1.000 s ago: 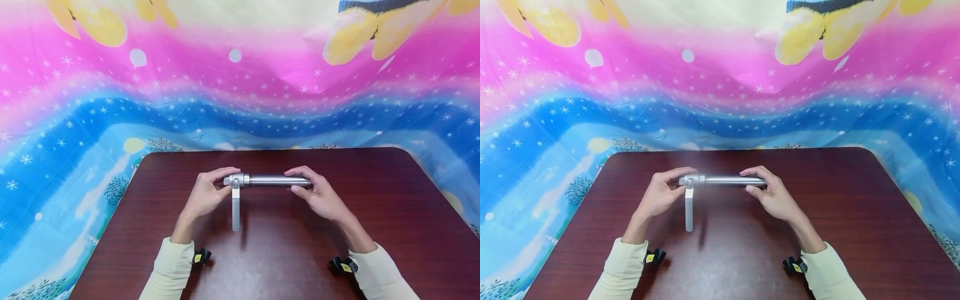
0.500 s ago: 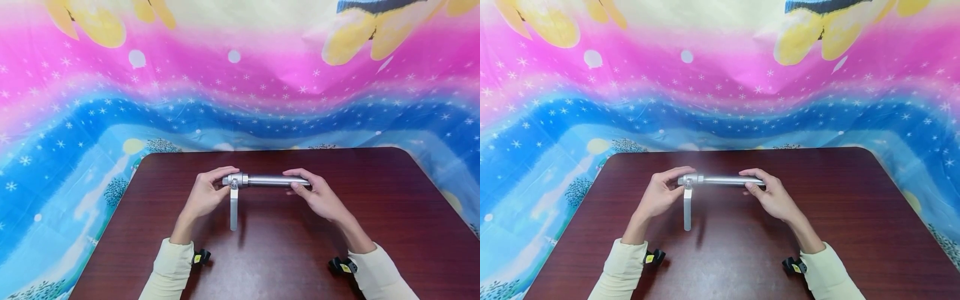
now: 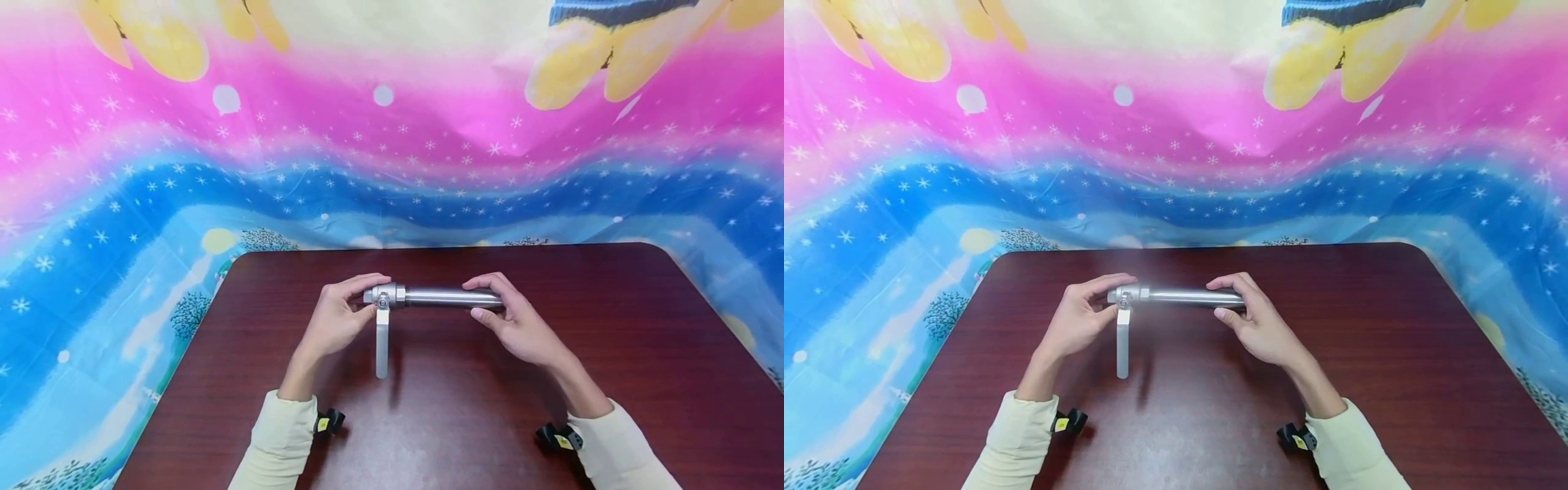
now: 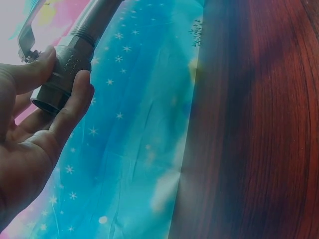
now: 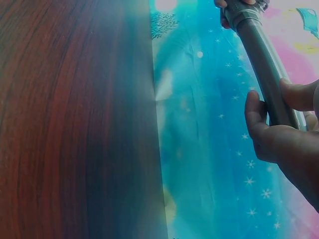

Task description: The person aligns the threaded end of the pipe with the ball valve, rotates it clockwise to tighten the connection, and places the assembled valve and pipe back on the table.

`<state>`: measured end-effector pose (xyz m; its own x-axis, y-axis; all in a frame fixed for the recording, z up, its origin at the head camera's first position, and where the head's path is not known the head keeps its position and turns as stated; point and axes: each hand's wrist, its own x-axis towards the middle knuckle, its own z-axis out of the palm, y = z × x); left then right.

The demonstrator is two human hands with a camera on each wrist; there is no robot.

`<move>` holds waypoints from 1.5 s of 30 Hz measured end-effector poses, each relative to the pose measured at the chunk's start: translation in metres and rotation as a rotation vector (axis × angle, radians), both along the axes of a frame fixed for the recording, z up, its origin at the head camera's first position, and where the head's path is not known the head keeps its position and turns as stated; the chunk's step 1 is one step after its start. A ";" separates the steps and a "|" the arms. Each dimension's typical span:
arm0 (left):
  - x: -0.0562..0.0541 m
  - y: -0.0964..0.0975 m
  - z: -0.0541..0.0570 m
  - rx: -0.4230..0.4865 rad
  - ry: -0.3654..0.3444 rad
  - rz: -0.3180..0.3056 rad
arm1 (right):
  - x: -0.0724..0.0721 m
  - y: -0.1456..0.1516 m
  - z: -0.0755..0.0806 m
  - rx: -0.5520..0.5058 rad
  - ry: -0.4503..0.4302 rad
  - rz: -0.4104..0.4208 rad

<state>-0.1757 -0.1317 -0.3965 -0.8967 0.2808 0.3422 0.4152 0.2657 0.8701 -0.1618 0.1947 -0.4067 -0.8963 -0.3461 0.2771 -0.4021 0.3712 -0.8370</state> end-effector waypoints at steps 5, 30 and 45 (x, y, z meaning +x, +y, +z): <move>0.000 0.000 0.000 0.002 -0.006 -0.002 | -0.001 -0.001 0.001 0.020 0.014 -0.033; -0.003 0.004 -0.004 0.019 -0.014 -0.009 | -0.001 0.003 0.005 0.041 0.028 -0.024; -0.001 0.004 -0.005 0.017 -0.009 -0.011 | 0.000 0.003 0.004 0.032 0.013 -0.066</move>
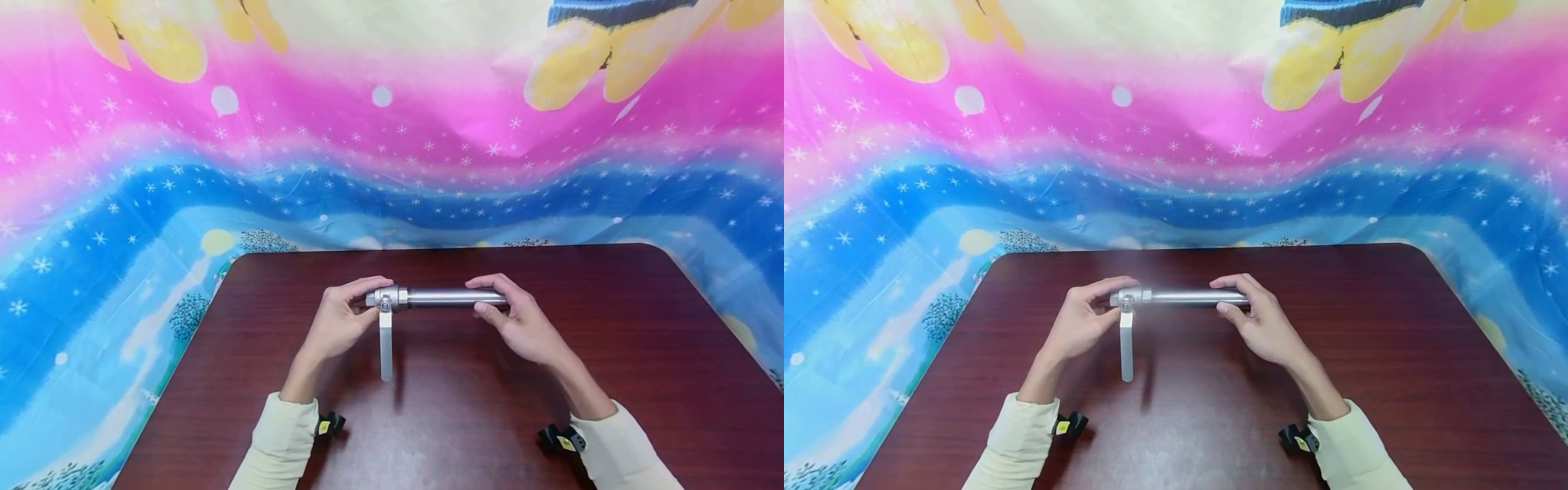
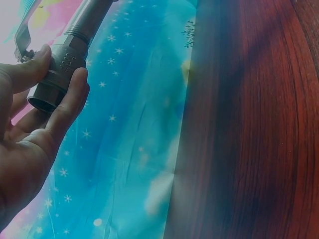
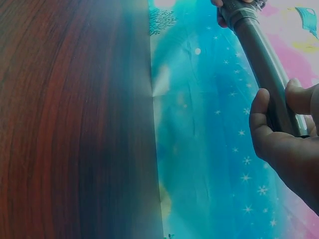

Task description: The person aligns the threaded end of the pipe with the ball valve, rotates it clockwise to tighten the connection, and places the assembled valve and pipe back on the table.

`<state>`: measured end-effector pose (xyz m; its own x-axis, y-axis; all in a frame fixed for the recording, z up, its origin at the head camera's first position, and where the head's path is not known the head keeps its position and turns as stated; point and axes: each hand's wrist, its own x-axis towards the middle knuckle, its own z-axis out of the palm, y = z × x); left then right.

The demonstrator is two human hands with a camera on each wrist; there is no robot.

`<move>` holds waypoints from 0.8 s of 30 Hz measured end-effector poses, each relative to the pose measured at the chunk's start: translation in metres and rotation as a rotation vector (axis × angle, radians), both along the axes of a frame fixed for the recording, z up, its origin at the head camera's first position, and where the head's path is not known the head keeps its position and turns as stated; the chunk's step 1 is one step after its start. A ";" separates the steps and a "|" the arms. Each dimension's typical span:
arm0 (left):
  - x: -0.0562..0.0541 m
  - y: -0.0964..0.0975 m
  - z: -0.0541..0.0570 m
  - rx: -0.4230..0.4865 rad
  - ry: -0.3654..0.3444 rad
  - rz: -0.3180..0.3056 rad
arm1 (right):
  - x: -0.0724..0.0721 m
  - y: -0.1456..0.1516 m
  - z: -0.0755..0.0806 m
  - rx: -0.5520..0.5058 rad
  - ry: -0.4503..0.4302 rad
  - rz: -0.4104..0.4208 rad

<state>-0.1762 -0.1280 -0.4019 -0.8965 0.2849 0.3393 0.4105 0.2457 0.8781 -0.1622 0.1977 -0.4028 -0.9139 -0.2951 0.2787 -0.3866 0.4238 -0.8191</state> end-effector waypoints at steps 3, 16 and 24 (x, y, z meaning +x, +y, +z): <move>0.000 0.000 -0.001 -0.002 0.005 0.002 | 0.000 0.000 -0.001 -0.003 -0.022 0.004; -0.001 0.000 -0.003 -0.001 -0.003 0.002 | -0.001 0.000 -0.004 0.026 0.048 0.045; -0.001 0.000 -0.001 0.011 -0.009 0.004 | 0.001 -0.001 -0.002 0.012 0.047 0.051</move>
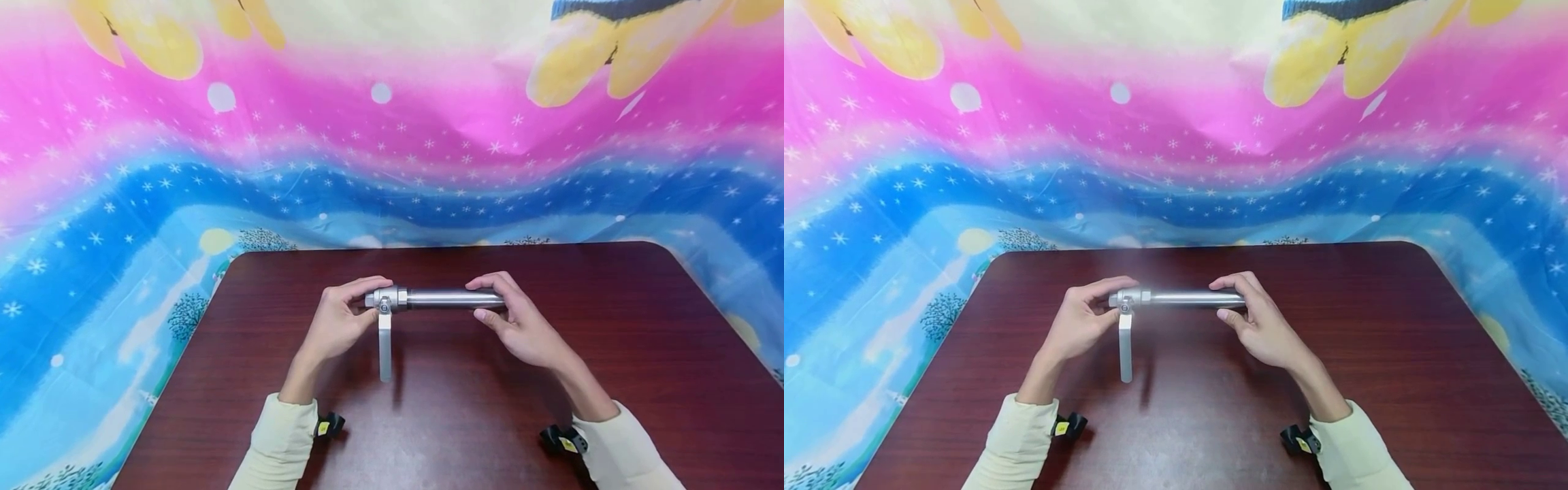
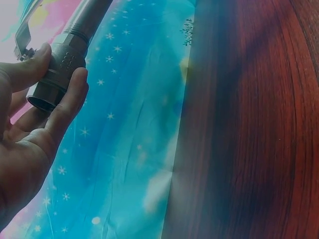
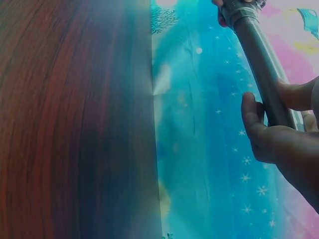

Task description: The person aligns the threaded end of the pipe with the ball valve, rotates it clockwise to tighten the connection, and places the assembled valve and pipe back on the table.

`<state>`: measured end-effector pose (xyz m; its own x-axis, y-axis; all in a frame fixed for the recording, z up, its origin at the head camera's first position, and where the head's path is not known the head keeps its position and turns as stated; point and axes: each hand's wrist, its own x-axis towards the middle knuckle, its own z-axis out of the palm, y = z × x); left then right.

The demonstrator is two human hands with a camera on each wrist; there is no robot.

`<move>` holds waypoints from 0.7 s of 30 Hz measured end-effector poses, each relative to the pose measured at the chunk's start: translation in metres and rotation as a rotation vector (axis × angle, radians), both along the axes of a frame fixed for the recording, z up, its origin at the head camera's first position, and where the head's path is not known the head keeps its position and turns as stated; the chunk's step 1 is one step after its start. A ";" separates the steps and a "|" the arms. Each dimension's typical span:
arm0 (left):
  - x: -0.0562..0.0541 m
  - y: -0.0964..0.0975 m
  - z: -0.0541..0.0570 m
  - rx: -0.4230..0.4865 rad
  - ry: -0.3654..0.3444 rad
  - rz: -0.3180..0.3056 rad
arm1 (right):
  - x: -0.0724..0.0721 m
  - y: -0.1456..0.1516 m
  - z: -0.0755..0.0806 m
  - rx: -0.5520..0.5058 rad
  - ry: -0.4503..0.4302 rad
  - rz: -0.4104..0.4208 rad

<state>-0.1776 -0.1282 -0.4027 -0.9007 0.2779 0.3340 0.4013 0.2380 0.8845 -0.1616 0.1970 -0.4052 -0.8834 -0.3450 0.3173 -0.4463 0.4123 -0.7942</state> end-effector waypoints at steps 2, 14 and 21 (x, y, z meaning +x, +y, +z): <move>0.000 0.000 0.001 -0.001 0.000 0.000 | 0.000 0.000 0.000 0.004 -0.002 -0.013; 0.000 0.000 0.002 0.009 0.006 -0.008 | -0.003 0.000 -0.001 -0.016 -0.018 -0.030; -0.001 0.000 0.000 0.011 0.011 -0.010 | -0.003 -0.001 -0.001 0.001 -0.024 -0.032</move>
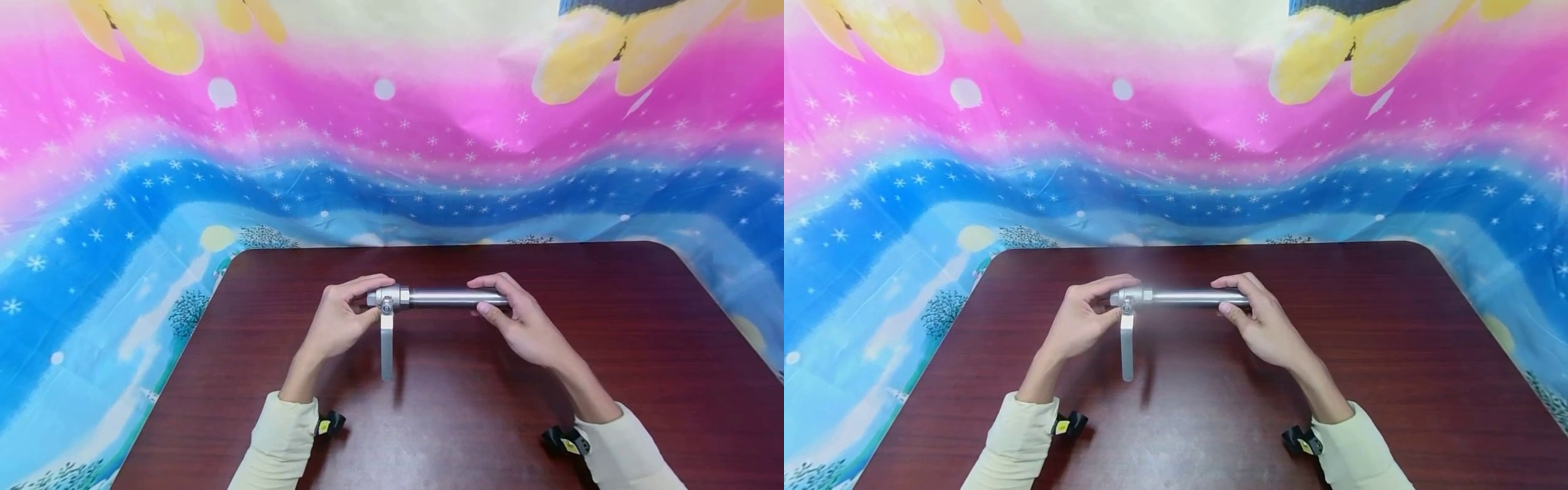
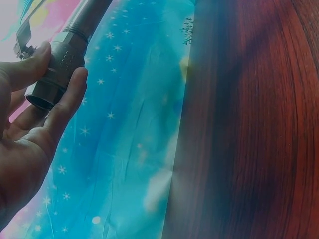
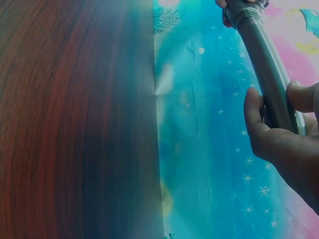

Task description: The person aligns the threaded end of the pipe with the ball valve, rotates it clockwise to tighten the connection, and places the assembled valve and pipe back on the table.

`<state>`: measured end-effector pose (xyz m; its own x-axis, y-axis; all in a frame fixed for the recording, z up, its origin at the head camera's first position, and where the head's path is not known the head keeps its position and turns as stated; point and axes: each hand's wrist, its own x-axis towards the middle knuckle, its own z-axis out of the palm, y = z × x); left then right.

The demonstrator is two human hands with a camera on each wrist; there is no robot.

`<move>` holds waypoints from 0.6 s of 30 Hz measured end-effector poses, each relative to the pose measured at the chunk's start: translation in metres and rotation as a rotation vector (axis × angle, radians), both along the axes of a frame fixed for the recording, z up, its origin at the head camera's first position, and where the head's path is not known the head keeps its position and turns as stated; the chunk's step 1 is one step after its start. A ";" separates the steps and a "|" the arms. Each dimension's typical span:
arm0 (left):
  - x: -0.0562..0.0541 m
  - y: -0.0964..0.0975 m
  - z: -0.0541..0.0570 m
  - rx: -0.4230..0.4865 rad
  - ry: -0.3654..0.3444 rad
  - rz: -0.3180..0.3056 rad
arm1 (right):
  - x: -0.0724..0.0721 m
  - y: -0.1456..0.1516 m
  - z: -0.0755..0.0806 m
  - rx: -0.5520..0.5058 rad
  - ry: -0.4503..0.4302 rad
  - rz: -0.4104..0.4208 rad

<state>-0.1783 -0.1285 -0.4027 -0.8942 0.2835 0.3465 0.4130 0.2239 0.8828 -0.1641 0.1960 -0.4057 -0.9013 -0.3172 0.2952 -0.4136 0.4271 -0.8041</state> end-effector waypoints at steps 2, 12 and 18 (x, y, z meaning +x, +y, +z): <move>0.000 0.000 -0.001 -0.003 0.001 0.003 | 0.001 0.000 0.000 0.008 0.008 -0.002; 0.000 0.000 -0.001 -0.008 0.011 0.006 | 0.003 -0.001 0.002 0.022 0.067 -0.015; 0.001 0.000 0.000 -0.010 0.011 0.005 | 0.002 -0.001 0.002 0.018 0.066 -0.020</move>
